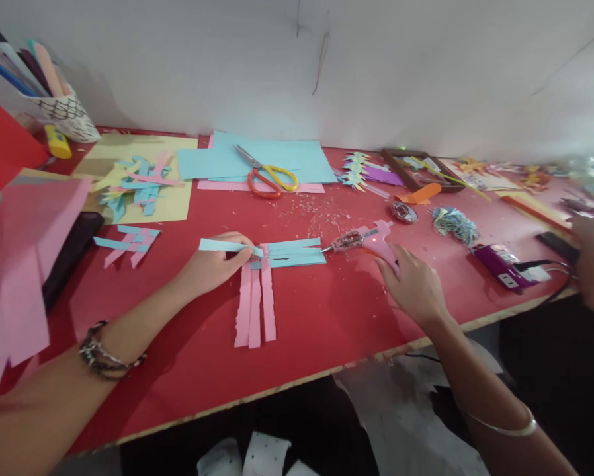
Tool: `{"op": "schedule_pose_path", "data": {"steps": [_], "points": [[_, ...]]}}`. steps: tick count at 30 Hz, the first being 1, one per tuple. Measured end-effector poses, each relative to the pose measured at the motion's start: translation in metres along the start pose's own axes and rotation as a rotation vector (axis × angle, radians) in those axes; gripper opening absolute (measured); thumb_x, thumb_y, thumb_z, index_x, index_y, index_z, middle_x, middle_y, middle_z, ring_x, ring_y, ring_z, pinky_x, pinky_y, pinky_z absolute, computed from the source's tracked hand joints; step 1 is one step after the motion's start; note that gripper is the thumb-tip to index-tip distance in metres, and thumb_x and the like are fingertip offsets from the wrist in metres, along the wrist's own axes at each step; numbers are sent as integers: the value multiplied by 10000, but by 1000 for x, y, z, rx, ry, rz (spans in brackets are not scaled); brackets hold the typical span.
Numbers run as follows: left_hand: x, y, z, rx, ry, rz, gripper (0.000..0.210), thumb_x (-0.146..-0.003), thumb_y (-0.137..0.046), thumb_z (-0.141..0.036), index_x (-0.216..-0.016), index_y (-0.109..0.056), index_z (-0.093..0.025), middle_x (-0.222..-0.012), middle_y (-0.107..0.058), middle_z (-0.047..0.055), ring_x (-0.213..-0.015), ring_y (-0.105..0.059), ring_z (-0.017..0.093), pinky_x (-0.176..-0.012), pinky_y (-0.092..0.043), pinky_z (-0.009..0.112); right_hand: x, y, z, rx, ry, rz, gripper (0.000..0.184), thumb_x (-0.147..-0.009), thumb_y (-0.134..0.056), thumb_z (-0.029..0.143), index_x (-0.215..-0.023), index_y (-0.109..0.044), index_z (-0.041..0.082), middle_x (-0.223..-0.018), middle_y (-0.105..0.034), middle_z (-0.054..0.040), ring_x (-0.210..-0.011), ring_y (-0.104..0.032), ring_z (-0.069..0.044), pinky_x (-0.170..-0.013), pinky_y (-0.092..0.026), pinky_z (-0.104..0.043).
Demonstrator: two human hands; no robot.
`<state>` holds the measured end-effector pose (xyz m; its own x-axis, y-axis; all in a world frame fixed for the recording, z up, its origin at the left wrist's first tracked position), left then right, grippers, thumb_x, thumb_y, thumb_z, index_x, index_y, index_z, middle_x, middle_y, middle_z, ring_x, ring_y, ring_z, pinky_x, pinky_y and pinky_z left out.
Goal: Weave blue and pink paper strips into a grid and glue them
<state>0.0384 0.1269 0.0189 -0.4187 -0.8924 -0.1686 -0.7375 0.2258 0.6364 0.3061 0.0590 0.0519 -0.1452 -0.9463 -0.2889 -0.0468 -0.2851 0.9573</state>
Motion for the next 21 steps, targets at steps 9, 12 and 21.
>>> {"op": "schedule_pose_path", "data": {"steps": [9, 12, 21], "points": [[1, 0, 2, 19, -3, 1, 276, -785, -386, -376, -700, -582, -201, -790, -625, 29, -771, -560, 175, -717, -448, 274, -39, -8, -35, 30, -157, -18, 359, -792, -414, 405, -1000, -570, 157, -833, -655, -131, -717, -601, -274, -556, -405, -340], [1, 0, 1, 7, -11, 0, 278, -787, -386, -374, -709, -587, -200, -791, -630, 27, -774, -566, 176, -725, -445, 278, -56, -14, -30, 35, -135, 18, 371, -804, -410, 402, -997, -584, 137, -881, -638, -155, -786, -589, -281, -614, -427, -377], [2, -1, 5, -21, 31, -5, 287, -782, -384, -377, -701, -584, -188, -790, -628, 40, -762, -575, 184, -679, -441, 287, -51, 26, 142, -332, 467, 30, 417, -812, -479, 400, -1166, -487, 179, -1131, -568, -112, -1050, -492, -256, -868, -366, -414]]}}
Point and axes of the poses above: each hand's wrist, its own x-axis away from the middle knuckle, its own y-axis out of the back of the hand, z = x × y, the point moved 10 cm from there along -x, towards the middle knuckle
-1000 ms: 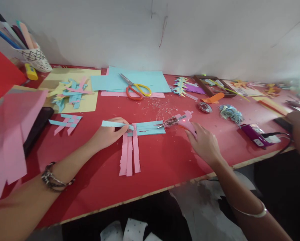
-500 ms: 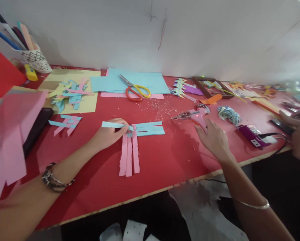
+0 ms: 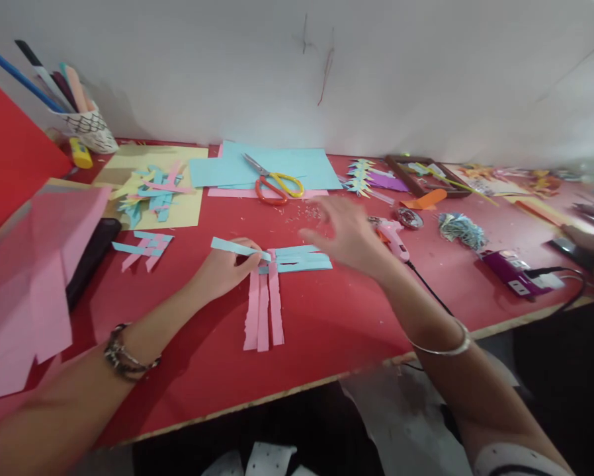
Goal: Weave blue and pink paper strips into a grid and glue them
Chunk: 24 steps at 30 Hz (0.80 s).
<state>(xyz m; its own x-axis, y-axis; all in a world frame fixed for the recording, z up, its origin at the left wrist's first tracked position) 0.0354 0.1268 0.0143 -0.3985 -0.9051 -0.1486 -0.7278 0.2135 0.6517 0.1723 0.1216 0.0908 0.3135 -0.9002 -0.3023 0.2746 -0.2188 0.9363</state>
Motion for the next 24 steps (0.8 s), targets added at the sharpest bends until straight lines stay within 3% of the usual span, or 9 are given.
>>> {"op": "schedule_pose_path", "data": {"steps": [3, 6, 9, 12, 17, 24], "points": [[2, 1, -4, 20, -52, -2, 250, -749, -413, -376, -706, -570, -187, -772, -624, 40, -749, -579, 189, -649, -450, 284, -10, -36, 56, -209, 175, 188, 600, -743, -537, 514, -1231, -428, 184, -1256, -499, -108, -1152, -426, -262, -910, -327, -427], [3, 0, -6, 38, -90, 14, 170, -691, -464, -331, -724, -552, -189, -751, -620, 24, -687, -579, 170, -608, -459, 266, -14, -52, 76, -317, 209, 225, 584, -724, -559, 506, -1191, -455, 171, -1185, -548, -96, -1086, -473, -248, -893, -310, -428], [3, -2, -6, 31, -104, 42, 148, -694, -492, -316, -739, -554, -190, -789, -621, 21, -719, -584, 163, -656, -468, 268, -16, -52, 55, -378, 59, 183, 323, -790, -499, 374, -1038, -535, 170, -862, -634, -25, -816, -565, -169, -848, -310, -396], [3, -5, -9, 18, -140, 64, 156, -735, -488, -321, -738, -564, -185, -837, -621, 32, -779, -585, 161, -738, -462, 287, -10, -46, 18, -412, -115, 126, 159, -785, -469, 239, -889, -569, 172, -635, -565, 31, -624, -527, -115, -767, -329, -334], [2, -7, -10, -13, -167, 80, 158, -767, -498, -328, -727, -565, -191, -871, -616, 34, -805, -580, 157, -757, -457, 283, 8, -37, -26, -520, -199, 32, 121, -720, -456, 160, -806, -539, 184, -635, -546, 28, -574, -484, -105, -627, -313, -262], [3, -7, -9, -51, -167, 80, 171, -778, -489, -340, -731, -571, -198, -887, -613, 28, -802, -577, 149, -746, -458, 273, 25, -37, -41, -408, -225, 40, 102, -722, -466, 171, -773, -554, 184, -596, -513, 31, -523, -425, -96, -589, -265, -254]]}}
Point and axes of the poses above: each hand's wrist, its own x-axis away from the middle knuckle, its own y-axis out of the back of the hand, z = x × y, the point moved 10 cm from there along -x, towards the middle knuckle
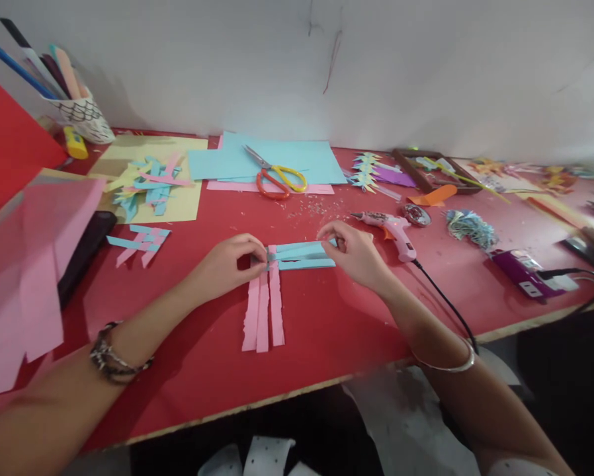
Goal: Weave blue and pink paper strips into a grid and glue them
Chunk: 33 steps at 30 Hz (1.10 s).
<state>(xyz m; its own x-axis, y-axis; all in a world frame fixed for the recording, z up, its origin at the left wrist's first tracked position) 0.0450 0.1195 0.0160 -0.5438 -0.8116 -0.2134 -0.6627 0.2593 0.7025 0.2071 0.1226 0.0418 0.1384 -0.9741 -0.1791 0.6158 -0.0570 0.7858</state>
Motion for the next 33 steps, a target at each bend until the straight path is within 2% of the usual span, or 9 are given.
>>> {"op": "schedule_pose_path", "data": {"steps": [8, 13, 24, 33], "points": [[1, -3, -8, -61, -62, 9, 179, -791, -472, -332, -769, -577, -188, -891, -585, 35, -777, -564, 138, -710, -449, 259, 7, 1, -9, 123, -53, -19, 132, -720, -457, 163, -791, -566, 189, -569, -510, 54, -536, -474, -98, -710, -245, -305], [2, -7, -13, -138, -99, 17, 187, -802, -457, -329, -812, -585, -192, -933, -580, 41, -770, -571, 141, -640, -442, 245, 7, -4, -12, 158, -69, 10, 140, -714, -446, 150, -817, -533, 188, -498, -453, 85, -527, -464, -95, -748, -236, -321], [3, -11, -10, -202, -73, 45, 264, -811, -439, -358, -965, -584, -200, -1006, -587, 59, -838, -576, 168, -686, -452, 269, 8, -10, -15, 228, -44, 43, 136, -714, -430, 136, -816, -500, 192, -493, -444, 88, -527, -463, -97, -725, -210, -293], [3, -13, -6, -197, -39, 58, 313, -815, -436, -383, -1026, -595, -214, -1025, -580, 51, -842, -575, 165, -693, -462, 267, 11, -20, -9, 430, 4, 125, 141, -757, -359, 154, -806, -491, 171, -546, -468, 46, -510, -403, -102, -673, -168, -281]]}}
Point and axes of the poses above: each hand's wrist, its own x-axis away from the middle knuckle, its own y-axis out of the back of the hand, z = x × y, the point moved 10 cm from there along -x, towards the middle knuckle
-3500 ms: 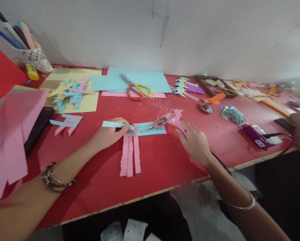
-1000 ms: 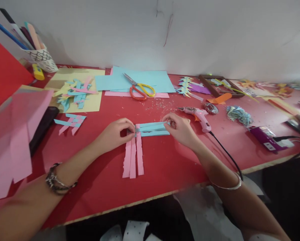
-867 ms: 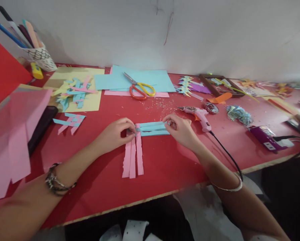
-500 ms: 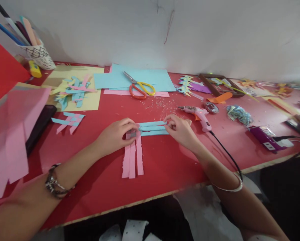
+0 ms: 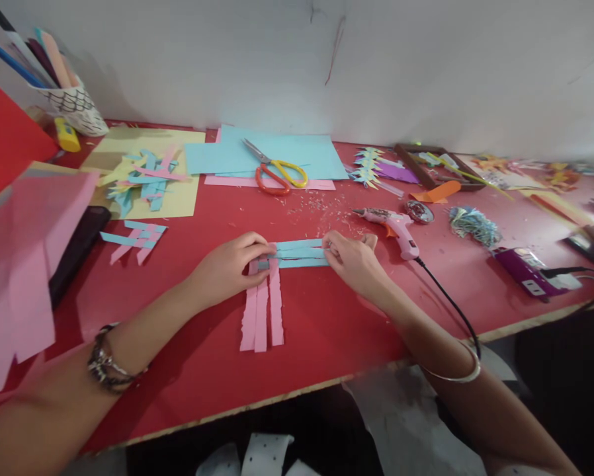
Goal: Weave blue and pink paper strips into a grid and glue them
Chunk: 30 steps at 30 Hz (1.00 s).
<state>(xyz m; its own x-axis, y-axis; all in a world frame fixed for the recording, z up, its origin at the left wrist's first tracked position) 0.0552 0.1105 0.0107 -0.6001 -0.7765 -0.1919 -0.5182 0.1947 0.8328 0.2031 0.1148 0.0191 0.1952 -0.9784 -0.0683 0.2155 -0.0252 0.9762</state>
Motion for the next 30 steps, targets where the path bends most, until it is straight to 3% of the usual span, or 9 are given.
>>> {"op": "schedule_pose_path", "data": {"steps": [15, 18, 22, 30], "points": [[0, 0, -1, 17, -15, 7, 266, -811, -459, -351, -974, -600, -196, -1016, -566, 57, -811, -570, 163, -667, -461, 259, 2, 12, 5, 63, 2, -97, 219, -737, -388, 112, -872, -556, 154, -561, -518, 32, -506, -394, -97, -695, -177, -302], [0, -1, -1, 7, -17, 13, 253, -813, -452, -347, -956, -600, -198, -1004, -563, 52, -784, -567, 157, -653, -457, 260, -1, 17, 28, 20, 128, -97, 240, -778, -386, 114, -887, -593, 164, -692, -585, -10, -630, -479, -126, -703, -168, -311], [-1, 0, -3, -4, -29, 9, 205, -817, -440, -305, -910, -590, -200, -983, -560, 45, -777, -561, 149, -633, -441, 250, -6, 7, 61, -2, 332, 15, 331, -816, -353, 93, -902, -650, 212, -796, -582, -31, -728, -484, -144, -683, -151, -316], [-1, 1, 0, 38, 31, 7, 182, -779, -500, -302, -920, -494, -187, -884, -564, 32, -743, -554, 158, -610, -423, 257, -6, -11, 69, 14, 372, 95, 458, -773, -333, 25, -954, -680, 262, -770, -523, -26, -728, -439, -143, -672, -140, -316]]}}
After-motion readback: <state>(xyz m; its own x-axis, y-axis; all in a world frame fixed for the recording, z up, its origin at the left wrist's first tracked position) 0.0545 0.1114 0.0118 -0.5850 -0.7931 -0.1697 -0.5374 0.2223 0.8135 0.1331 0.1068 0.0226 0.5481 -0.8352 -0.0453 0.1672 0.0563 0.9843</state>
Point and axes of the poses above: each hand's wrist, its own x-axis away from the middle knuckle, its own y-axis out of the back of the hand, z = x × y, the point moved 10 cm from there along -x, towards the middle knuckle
